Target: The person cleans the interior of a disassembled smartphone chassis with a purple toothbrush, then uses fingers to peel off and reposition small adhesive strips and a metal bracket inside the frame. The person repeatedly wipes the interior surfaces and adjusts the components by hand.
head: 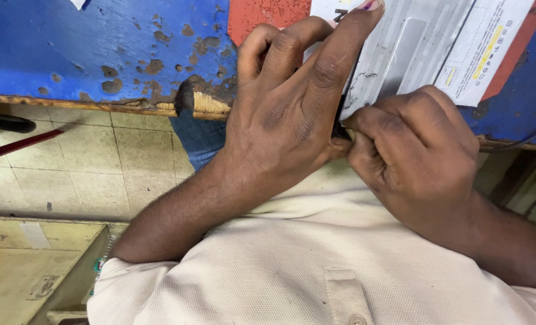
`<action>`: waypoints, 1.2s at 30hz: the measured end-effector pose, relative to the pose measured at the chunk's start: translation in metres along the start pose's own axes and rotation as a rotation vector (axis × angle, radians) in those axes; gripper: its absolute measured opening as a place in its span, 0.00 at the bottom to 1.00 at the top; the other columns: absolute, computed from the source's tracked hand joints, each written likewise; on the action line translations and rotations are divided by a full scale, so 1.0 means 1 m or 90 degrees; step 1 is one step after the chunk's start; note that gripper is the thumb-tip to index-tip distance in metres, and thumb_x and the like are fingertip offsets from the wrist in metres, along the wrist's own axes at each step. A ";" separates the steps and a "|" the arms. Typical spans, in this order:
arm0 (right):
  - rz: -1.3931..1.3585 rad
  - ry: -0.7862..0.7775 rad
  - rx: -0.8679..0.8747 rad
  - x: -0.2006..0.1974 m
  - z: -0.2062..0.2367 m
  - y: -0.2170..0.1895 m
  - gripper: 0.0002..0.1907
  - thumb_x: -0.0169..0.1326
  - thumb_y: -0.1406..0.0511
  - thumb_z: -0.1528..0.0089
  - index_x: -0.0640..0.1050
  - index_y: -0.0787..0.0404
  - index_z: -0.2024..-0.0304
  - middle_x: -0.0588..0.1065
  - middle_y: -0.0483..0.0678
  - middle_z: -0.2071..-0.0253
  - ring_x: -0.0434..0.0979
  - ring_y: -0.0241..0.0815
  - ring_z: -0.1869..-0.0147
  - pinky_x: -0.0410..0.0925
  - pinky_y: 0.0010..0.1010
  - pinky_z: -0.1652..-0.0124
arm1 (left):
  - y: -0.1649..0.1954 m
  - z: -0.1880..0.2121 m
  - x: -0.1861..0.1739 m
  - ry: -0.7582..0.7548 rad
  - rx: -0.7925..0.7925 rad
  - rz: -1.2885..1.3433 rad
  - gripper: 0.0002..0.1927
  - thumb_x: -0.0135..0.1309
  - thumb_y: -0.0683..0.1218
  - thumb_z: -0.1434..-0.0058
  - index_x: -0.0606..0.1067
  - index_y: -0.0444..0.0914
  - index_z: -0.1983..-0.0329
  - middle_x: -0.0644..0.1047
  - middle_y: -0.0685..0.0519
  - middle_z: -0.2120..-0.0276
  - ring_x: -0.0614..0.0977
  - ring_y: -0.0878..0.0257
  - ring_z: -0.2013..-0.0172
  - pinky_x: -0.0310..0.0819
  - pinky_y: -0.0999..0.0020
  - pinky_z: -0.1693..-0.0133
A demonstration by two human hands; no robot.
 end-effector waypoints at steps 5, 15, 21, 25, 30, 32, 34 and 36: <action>-0.012 -0.013 -0.013 -0.002 0.000 -0.002 0.13 0.65 0.81 0.48 0.79 0.72 0.62 0.73 0.53 0.65 0.72 0.45 0.64 0.67 0.33 0.67 | 0.000 0.001 0.003 0.002 -0.001 0.009 0.55 0.72 0.53 0.47 0.49 0.41 0.25 0.69 0.60 0.35 0.70 0.62 0.39 0.56 0.57 0.39; -0.016 -0.109 -0.085 -0.012 -0.012 0.001 0.14 0.66 0.76 0.49 0.80 0.73 0.61 0.75 0.53 0.64 0.73 0.43 0.64 0.69 0.32 0.68 | 0.000 0.001 0.002 0.016 0.014 -0.015 0.52 0.69 0.57 0.39 0.47 0.42 0.24 0.70 0.62 0.37 0.69 0.65 0.41 0.56 0.61 0.40; -0.050 -0.155 -0.059 -0.024 -0.006 0.011 0.14 0.66 0.72 0.47 0.79 0.70 0.60 0.74 0.55 0.62 0.76 0.49 0.57 0.72 0.37 0.61 | 0.005 -0.002 -0.008 -0.019 -0.015 0.018 0.56 0.72 0.60 0.46 0.50 0.41 0.25 0.73 0.61 0.41 0.70 0.63 0.39 0.57 0.59 0.38; 0.002 0.002 0.027 -0.035 0.007 0.031 0.10 0.65 0.74 0.43 0.79 0.69 0.60 0.75 0.55 0.62 0.76 0.49 0.57 0.72 0.35 0.60 | 0.007 -0.005 -0.014 -0.029 0.001 0.035 0.58 0.74 0.61 0.48 0.50 0.40 0.25 0.72 0.57 0.37 0.70 0.59 0.40 0.55 0.54 0.38; 0.161 0.088 0.094 -0.041 0.036 0.057 0.08 0.65 0.76 0.42 0.79 0.69 0.62 0.76 0.55 0.64 0.77 0.49 0.58 0.71 0.35 0.60 | 0.011 -0.014 -0.034 -0.092 0.000 0.065 0.53 0.72 0.49 0.43 0.49 0.44 0.24 0.63 0.52 0.28 0.66 0.57 0.34 0.55 0.56 0.33; 0.216 0.096 0.102 -0.046 0.048 0.066 0.07 0.66 0.77 0.41 0.80 0.69 0.63 0.77 0.55 0.65 0.77 0.50 0.59 0.71 0.35 0.60 | 0.015 -0.017 -0.039 -0.118 -0.010 0.049 0.52 0.70 0.45 0.41 0.49 0.46 0.22 0.63 0.53 0.27 0.65 0.56 0.33 0.55 0.57 0.31; 0.224 0.086 0.096 -0.051 0.063 0.073 0.07 0.66 0.78 0.40 0.80 0.69 0.63 0.77 0.55 0.66 0.78 0.50 0.59 0.71 0.35 0.59 | 0.022 -0.021 -0.035 -0.110 -0.010 0.035 0.53 0.70 0.44 0.45 0.50 0.45 0.23 0.63 0.50 0.29 0.65 0.51 0.33 0.54 0.51 0.32; 0.198 0.061 0.074 -0.053 0.077 0.082 0.07 0.66 0.77 0.44 0.80 0.69 0.67 0.77 0.56 0.69 0.78 0.51 0.62 0.71 0.37 0.61 | 0.029 -0.025 -0.024 -0.085 0.000 -0.006 0.53 0.71 0.51 0.46 0.50 0.42 0.24 0.63 0.43 0.32 0.65 0.45 0.36 0.53 0.43 0.34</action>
Point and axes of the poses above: each hand's wrist, its own z-axis away from the middle knuckle, its own x-axis out of the palm, y = z × x, the point moved 2 cm from there along -z, towards the middle knuckle
